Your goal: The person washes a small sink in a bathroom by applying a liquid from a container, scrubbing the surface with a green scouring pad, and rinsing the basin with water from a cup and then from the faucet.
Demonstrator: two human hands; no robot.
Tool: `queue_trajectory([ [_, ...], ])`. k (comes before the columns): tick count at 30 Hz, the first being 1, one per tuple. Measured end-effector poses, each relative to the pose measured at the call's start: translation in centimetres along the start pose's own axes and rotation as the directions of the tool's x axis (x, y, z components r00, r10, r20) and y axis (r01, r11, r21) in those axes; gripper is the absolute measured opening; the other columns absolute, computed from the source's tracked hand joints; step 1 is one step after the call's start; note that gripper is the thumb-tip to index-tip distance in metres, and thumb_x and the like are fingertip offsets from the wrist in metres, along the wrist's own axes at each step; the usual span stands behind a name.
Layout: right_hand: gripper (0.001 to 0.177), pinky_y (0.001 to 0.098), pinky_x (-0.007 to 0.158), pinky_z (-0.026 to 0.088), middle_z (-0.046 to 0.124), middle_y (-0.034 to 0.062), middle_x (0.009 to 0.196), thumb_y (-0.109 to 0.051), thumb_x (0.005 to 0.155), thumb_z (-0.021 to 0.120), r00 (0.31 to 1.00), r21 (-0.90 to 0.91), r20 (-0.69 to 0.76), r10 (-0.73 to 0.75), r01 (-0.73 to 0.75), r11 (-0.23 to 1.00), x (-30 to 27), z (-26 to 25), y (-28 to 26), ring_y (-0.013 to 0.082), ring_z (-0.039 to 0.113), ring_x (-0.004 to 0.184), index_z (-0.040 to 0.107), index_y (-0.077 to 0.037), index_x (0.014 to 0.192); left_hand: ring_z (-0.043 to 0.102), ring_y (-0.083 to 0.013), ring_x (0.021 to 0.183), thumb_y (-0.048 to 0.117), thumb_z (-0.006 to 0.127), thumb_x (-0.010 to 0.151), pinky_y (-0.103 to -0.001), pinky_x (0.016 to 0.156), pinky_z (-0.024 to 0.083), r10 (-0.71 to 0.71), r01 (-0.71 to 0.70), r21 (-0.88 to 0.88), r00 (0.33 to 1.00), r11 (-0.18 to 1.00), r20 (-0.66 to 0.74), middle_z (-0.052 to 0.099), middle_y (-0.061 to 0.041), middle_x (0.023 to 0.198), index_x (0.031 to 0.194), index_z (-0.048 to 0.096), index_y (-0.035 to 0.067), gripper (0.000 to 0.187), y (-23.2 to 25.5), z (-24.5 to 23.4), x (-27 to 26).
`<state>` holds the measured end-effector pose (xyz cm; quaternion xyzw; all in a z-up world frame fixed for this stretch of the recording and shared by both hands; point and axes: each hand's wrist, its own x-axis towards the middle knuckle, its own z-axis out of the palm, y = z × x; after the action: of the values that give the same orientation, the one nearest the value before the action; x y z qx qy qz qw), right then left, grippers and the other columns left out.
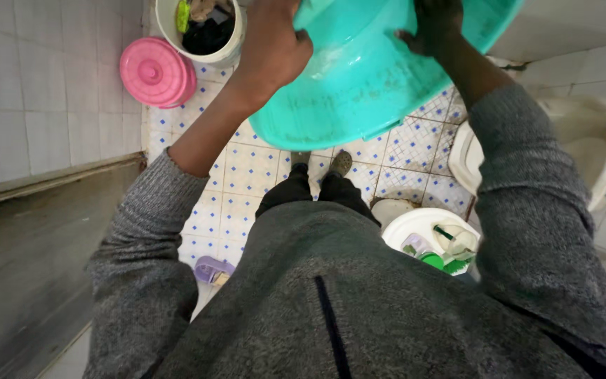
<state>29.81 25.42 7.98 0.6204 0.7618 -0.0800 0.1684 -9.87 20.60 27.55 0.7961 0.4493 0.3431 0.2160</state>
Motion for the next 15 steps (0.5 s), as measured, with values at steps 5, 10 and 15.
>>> queue_trajectory([
  [5, 0.106, 0.0516, 0.120, -0.001, 0.006, 0.0259, 0.164, -0.052, 0.082, 0.053, 0.981, -0.375, 0.191, 0.028, 0.047, 0.926, -3.4, 9.3, -4.2, 0.0396, 0.001, 0.151, 0.009, 0.010, 0.156, 0.052, -0.0434, 0.109, -0.002, 0.067, 0.073, -0.052, 0.091, 0.043, 0.122, -0.116, 0.051, 0.982, 0.992, -0.142, 0.061, -0.019, 0.113, 0.115, 0.064, 0.004, 0.042, -1.4, 0.4, -1.5],
  [10, 0.111, 0.0575, 0.119, -0.003, 0.008, 0.0343, 0.162, -0.049, 0.074, 0.063, 0.890, -0.163, 0.442, -0.114, 0.204, 0.965, -9.6, 10.5, -8.5, 0.0447, 0.003, 0.152, 0.015, 0.014, 0.152, 0.053, -0.0439, 0.105, 0.000, 0.070, 0.068, -0.052, 0.088, 0.041, 0.105, -0.075, 0.188, 0.983, 0.979, -0.152, 0.061, -0.019, 0.108, 0.106, 0.066, 0.004, 0.038, -4.1, 1.6, -2.3],
  [15, 0.102, 0.0582, 0.117, 0.007, 0.011, 0.0341, 0.160, -0.044, 0.080, 0.065, 0.800, -0.087, 0.576, -0.168, 0.265, 0.960, -14.9, 11.0, -10.9, 0.0440, 0.011, 0.149, 0.018, 0.011, 0.153, 0.056, -0.0434, 0.101, 0.000, 0.069, 0.071, -0.050, 0.086, 0.044, -0.036, 0.051, 0.101, 0.989, 0.994, -0.145, 0.062, -0.020, 0.102, 0.107, 0.065, 0.001, 0.036, -6.2, 2.3, -2.3],
])
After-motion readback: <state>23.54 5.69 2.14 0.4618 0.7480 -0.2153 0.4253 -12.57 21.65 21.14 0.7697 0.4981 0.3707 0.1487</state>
